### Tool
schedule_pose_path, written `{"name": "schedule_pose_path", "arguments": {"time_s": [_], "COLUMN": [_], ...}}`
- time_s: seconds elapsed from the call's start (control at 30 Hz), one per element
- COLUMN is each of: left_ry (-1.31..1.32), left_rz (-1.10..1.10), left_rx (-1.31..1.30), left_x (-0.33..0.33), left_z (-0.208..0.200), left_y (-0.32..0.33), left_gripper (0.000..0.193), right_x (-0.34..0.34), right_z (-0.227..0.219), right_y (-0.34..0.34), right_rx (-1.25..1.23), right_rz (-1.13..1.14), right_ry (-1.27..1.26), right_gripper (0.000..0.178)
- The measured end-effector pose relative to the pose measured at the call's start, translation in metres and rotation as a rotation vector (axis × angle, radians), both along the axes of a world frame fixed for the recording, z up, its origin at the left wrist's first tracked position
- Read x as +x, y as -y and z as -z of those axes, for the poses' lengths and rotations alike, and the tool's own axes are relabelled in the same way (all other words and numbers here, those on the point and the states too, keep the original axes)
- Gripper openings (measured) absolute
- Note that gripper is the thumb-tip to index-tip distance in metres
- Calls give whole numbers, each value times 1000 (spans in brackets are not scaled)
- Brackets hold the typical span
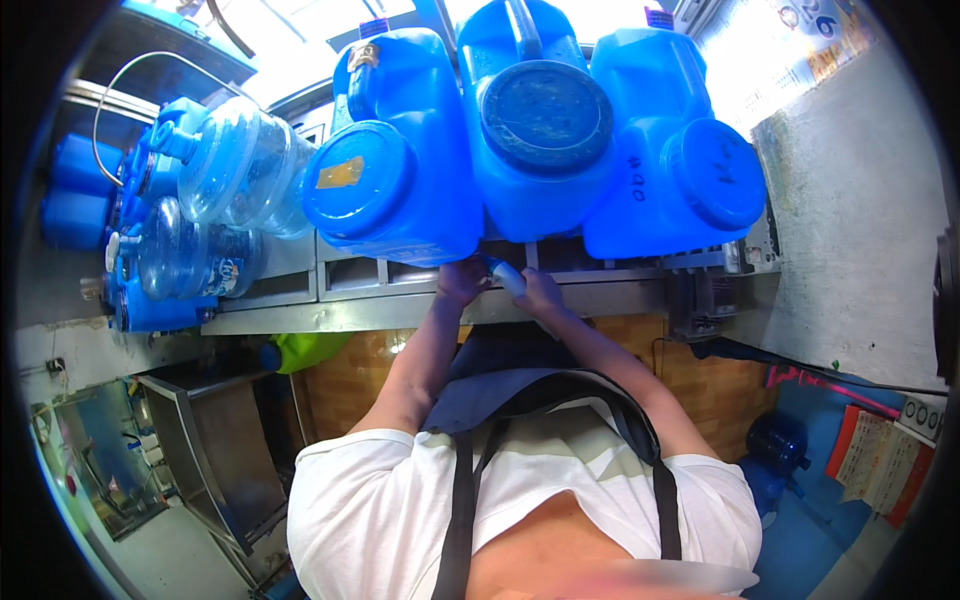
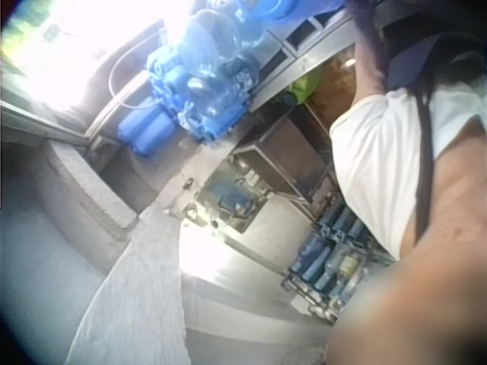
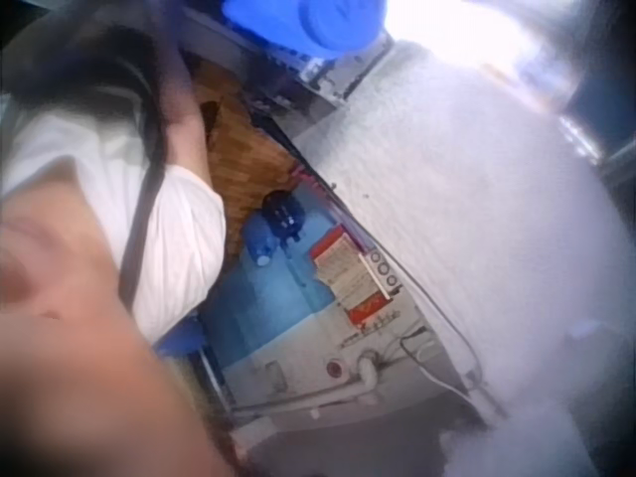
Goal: The person washes a plastic container lid under running water, then places it on a shelf with other containers. They then retrieve a small purple seal and apply it to the neck of a blue water jug, repeating this process for several jugs.
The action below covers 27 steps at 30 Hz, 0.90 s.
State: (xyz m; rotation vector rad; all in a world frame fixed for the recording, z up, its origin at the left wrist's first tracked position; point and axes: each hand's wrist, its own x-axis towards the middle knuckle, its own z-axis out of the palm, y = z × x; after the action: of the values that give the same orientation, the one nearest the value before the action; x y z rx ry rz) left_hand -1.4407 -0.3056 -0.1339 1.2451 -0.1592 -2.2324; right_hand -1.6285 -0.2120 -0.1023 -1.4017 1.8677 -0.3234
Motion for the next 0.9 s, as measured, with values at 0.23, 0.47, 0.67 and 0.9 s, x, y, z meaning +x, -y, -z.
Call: {"name": "schedule_pose_path", "arguments": {"time_s": [0.23,0.47,0.67,0.9], "left_ry": [16,-34,-18,-108], "left_rz": [-5,2,-13,83], "left_rx": [9,-6,-11,-123], "left_x": [-1,1,-2,4], "left_z": [-4,-7,-8,7], "left_y": [-2,-1,-2,2], "left_gripper": [36,34,38,43], "right_x": [2,5,9,13], "right_z": [-3,-5,-27,-33], "right_y": [-9,-8,-9,-6], "right_rx": [-33,-10,-100,-110], "right_rz": [-8,-27,23,-20], "right_ry": [40,25,-39,-156], "right_gripper": [48,46,42,39]}}
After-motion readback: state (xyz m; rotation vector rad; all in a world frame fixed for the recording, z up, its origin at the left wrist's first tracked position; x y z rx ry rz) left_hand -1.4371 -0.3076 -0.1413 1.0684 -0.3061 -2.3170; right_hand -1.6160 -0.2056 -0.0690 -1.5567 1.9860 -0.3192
